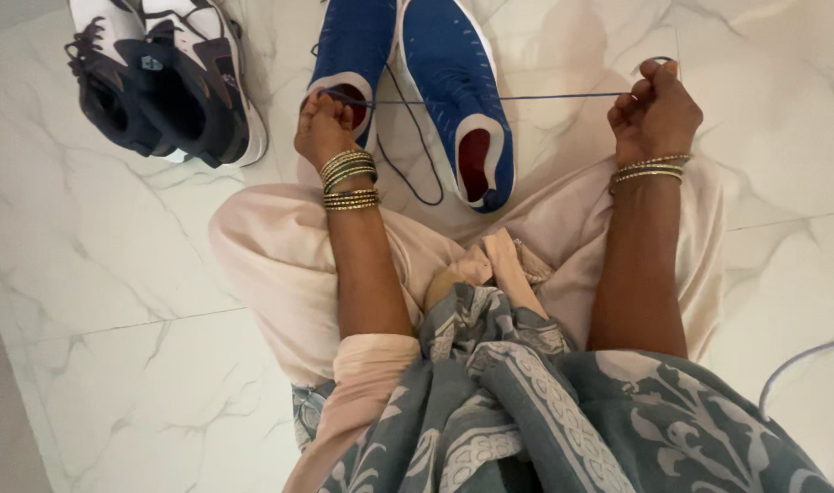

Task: The person sits on the floor and laces a blue sneaker by hand, threading the laces through the eyelets and pulling them tight. The person adjusts the laces repeatedly to ensure they are secure.

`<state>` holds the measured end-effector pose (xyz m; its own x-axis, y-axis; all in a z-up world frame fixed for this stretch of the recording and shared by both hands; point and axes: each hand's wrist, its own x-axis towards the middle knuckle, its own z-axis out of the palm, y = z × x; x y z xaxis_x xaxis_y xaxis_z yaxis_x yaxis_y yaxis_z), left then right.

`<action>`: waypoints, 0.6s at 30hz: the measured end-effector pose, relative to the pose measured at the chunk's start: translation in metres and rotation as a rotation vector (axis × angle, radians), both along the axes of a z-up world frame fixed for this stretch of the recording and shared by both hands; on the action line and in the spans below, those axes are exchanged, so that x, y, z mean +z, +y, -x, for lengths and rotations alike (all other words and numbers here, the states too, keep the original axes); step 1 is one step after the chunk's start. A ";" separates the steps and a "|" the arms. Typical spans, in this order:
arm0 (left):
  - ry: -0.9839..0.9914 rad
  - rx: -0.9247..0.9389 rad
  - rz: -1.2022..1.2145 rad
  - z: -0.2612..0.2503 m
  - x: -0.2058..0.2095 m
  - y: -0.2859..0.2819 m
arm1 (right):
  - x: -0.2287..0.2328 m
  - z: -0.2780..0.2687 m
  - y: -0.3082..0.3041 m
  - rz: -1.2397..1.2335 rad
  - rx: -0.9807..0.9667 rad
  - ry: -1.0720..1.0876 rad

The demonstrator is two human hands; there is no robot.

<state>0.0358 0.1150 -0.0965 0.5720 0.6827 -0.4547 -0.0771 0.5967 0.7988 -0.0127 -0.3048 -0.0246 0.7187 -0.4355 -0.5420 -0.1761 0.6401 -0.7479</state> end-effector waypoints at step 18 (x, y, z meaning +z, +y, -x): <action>0.675 -0.961 -1.252 0.063 0.071 -0.121 | 0.002 0.021 0.145 1.633 0.758 -0.070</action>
